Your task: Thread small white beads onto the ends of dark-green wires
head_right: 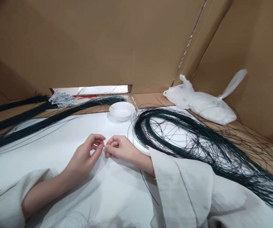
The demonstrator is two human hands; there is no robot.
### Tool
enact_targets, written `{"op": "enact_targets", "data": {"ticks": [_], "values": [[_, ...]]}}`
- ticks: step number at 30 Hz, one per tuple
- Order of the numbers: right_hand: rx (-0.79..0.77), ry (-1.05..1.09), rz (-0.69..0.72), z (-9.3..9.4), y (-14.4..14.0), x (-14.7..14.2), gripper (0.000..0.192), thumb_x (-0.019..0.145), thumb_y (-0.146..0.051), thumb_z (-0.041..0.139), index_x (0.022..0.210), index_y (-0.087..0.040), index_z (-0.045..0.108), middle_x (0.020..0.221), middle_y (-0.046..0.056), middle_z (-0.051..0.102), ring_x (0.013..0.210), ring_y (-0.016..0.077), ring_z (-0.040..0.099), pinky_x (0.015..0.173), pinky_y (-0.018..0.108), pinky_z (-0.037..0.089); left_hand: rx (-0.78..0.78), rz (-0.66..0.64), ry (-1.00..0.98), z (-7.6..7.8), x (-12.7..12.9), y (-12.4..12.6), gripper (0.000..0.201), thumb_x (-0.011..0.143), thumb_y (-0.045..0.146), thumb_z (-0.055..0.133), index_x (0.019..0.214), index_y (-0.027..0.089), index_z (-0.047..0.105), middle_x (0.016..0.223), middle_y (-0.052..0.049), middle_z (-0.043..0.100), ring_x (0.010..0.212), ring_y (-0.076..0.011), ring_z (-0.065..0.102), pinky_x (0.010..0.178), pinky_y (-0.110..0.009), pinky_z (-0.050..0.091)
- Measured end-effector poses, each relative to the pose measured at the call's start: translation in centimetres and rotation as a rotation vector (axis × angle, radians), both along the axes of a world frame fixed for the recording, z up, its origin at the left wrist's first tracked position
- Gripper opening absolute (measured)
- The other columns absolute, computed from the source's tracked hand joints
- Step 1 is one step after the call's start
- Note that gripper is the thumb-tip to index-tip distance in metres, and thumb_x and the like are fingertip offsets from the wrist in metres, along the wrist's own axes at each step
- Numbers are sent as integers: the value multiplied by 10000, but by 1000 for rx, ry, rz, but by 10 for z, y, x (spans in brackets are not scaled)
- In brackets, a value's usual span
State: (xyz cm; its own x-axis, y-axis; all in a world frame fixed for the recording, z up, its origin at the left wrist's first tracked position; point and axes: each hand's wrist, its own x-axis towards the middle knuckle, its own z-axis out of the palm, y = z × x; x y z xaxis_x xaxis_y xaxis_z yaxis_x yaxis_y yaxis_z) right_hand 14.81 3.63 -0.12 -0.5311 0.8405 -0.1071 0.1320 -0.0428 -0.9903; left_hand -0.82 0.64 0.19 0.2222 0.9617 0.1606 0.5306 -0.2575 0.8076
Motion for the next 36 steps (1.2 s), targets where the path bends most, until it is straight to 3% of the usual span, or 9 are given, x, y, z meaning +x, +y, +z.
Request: {"op": "enact_targets", "data": {"ticks": [4,9,16,20,31,36], "values": [[25,17,15,-3,0,0,109,755,-232,538,776,-129,510,619,19,588,498,67,476,482,185,388,12,-34,-5,1,-2,1,204,823,218,413,1027,207,404,819,-9,563,707,-136,548,666,-259,414],[65,-6,46,-5,0,1,90,759,-219,540,759,-132,514,618,15,580,531,76,489,508,191,394,18,-54,-32,1,-2,2,226,780,169,436,1002,211,418,743,18,548,679,-128,534,655,-252,405],[52,-13,132,-2,5,4,161,788,-291,534,759,-136,501,640,20,588,534,75,488,529,203,403,-219,-121,-356,-5,-3,13,160,765,187,493,915,176,441,708,23,534,656,-108,555,639,-244,422],[49,-9,158,-4,7,7,215,793,-346,538,765,-137,490,656,22,588,541,74,485,529,201,401,-293,-144,-441,-3,-1,15,114,750,187,520,842,156,461,709,9,540,642,-101,542,600,-230,406],[-6,42,185,-6,10,9,174,802,-300,539,773,-131,505,671,16,582,560,64,503,549,183,408,-306,-243,-418,-3,-5,19,66,767,167,460,827,157,487,702,-6,561,655,-113,525,575,-231,368],[-39,59,194,-4,13,12,165,787,-288,555,795,-127,518,711,32,610,574,71,526,553,193,423,-288,-220,-366,-1,-4,17,108,782,140,409,854,160,487,678,5,550,643,-111,497,602,-245,371]]}}
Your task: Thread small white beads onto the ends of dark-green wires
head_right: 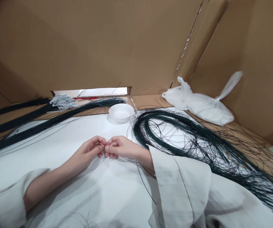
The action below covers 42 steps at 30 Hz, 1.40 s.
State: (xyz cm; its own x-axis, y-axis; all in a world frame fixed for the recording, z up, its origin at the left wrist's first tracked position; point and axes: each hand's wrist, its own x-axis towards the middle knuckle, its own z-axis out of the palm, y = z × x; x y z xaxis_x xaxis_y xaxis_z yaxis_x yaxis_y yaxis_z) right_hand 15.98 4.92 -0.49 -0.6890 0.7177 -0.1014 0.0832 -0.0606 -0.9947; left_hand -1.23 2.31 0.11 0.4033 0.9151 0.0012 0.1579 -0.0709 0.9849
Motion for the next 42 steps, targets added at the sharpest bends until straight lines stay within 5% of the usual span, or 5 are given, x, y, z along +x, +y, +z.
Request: {"op": "enact_targets", "data": {"ticks": [5,19,42], "values": [[-52,-20,-30,1,2,1,139,743,-248,592,774,-121,547,684,36,634,540,77,552,541,201,446,-4,74,-5,-1,-2,0,100,802,191,430,878,167,490,728,15,512,620,-99,469,614,-247,374],[-27,10,-36,-2,1,2,108,729,-209,600,783,-119,572,681,30,629,571,81,562,554,198,443,-289,8,-317,-1,-8,10,171,803,219,521,959,151,519,779,-14,573,625,-81,509,635,-224,399],[-15,4,-57,0,-2,-3,144,788,-245,543,790,-107,586,689,46,629,544,67,517,552,196,417,261,89,468,4,5,-9,281,884,383,311,693,200,408,659,31,538,593,-128,458,582,-239,338]]}}
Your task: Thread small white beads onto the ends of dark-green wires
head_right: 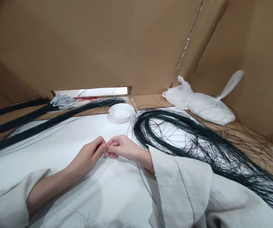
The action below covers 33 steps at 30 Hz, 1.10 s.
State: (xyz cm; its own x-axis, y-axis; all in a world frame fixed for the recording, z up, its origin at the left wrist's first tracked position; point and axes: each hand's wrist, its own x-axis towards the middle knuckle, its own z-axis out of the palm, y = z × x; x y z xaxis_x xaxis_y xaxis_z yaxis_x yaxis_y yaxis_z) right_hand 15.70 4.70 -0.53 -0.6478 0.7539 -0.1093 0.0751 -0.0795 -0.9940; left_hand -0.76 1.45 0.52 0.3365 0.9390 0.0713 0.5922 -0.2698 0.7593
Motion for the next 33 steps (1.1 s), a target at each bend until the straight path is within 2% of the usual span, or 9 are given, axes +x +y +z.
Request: {"op": "enact_targets", "data": {"ticks": [8,14,19,27,33], "values": [[-60,62,34,-2,3,1,196,841,-247,472,855,-101,602,795,75,649,579,64,524,574,195,424,25,27,76,0,-3,3,300,894,392,289,674,204,371,641,43,507,584,-125,451,574,-240,327],[-47,60,26,-3,2,1,153,799,-211,538,890,-103,596,762,60,651,555,60,527,557,189,424,-1,12,60,-1,-4,3,268,895,375,301,709,206,392,675,44,537,605,-120,473,586,-237,337],[-58,75,-13,-4,3,1,109,778,-192,553,832,-103,583,739,56,648,534,56,525,545,187,423,15,-9,42,-1,-4,4,296,904,394,258,713,207,385,658,40,508,601,-122,469,590,-240,338],[-23,40,-37,-5,1,0,85,759,-177,553,811,-111,561,718,52,647,526,64,528,534,196,435,59,-10,205,-4,-7,4,293,907,386,233,727,214,387,685,23,516,609,-139,470,588,-258,329],[29,3,-66,-4,-1,-1,77,741,-145,542,814,-128,522,700,41,645,529,74,532,526,204,440,66,-6,242,-4,-4,4,265,902,345,253,710,210,376,679,19,526,594,-140,474,575,-256,326]]}}
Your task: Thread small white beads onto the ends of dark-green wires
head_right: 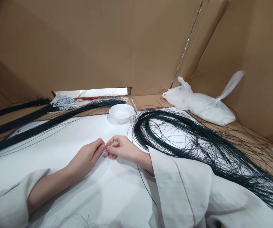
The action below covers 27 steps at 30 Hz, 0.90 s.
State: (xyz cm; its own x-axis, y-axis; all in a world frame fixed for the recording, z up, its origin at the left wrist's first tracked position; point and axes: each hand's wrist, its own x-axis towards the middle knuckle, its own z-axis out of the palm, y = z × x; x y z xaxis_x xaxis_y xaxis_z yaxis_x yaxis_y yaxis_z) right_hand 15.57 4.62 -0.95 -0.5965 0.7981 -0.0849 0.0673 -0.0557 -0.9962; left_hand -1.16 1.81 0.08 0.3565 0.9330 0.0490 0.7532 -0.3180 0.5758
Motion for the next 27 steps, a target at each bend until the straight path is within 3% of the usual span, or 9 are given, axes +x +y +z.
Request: {"op": "enact_targets", "data": {"ticks": [6,10,15,19,23,27], "values": [[4,18,-17,1,-1,-3,59,755,-149,542,791,-139,497,664,22,627,531,74,537,529,202,443,-7,29,-43,2,4,-4,267,898,334,258,694,208,376,682,15,549,583,-141,483,568,-254,328],[-76,58,10,5,3,-1,125,807,-240,532,847,-126,502,708,54,647,555,80,567,557,208,462,12,56,-85,4,2,-2,262,893,331,264,690,210,377,641,19,524,558,-141,465,551,-251,319],[-235,96,166,13,13,10,255,810,-337,550,912,-106,517,801,97,668,628,99,620,617,225,494,106,154,-137,9,-5,1,262,884,325,271,668,209,365,575,29,439,536,-139,423,532,-242,311],[-236,-2,249,13,18,19,245,747,-316,626,817,-89,568,712,72,669,545,102,618,511,197,485,145,154,-182,12,-11,0,268,882,331,282,665,203,373,585,31,435,546,-130,417,545,-236,316],[-187,-70,194,12,20,22,256,721,-320,640,668,-76,586,580,35,630,417,69,553,414,166,442,145,97,-164,10,-18,-1,266,884,330,292,666,199,372,589,38,408,552,-121,394,549,-232,312],[-106,-58,121,13,17,20,254,711,-334,645,740,-84,608,553,4,605,391,53,521,374,149,404,112,45,-114,6,-23,0,281,896,337,260,699,198,404,613,30,439,579,-129,423,577,-242,330]]}}
